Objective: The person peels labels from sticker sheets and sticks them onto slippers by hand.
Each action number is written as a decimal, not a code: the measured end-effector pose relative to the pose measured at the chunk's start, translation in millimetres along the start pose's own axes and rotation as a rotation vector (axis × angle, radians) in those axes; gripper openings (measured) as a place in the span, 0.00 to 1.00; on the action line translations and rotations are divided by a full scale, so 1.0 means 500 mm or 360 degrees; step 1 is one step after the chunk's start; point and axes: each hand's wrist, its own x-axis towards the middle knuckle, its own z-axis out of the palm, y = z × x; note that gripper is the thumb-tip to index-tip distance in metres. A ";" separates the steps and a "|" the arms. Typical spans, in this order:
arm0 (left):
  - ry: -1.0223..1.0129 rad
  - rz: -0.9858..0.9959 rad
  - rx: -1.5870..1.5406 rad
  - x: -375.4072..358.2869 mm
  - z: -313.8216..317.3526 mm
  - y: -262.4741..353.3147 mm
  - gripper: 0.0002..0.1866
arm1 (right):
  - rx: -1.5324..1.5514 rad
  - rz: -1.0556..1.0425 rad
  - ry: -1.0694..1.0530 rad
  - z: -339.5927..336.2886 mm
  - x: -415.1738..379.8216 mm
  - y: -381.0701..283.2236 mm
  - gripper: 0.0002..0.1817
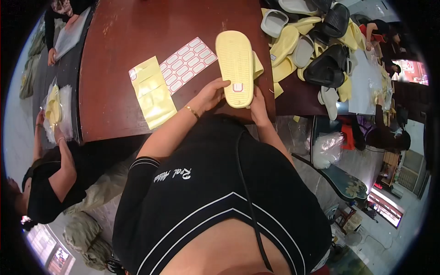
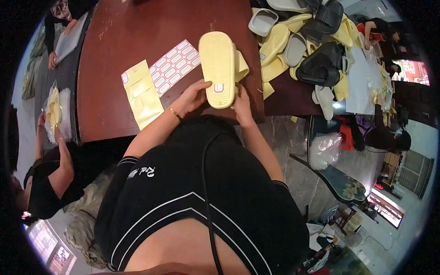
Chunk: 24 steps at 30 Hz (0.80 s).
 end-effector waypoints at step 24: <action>0.0690 0.0699 0.1493 0.039 0.011 -0.040 0.20 | 0.1168 0.0458 -0.0526 -0.068 -0.006 -0.012 0.19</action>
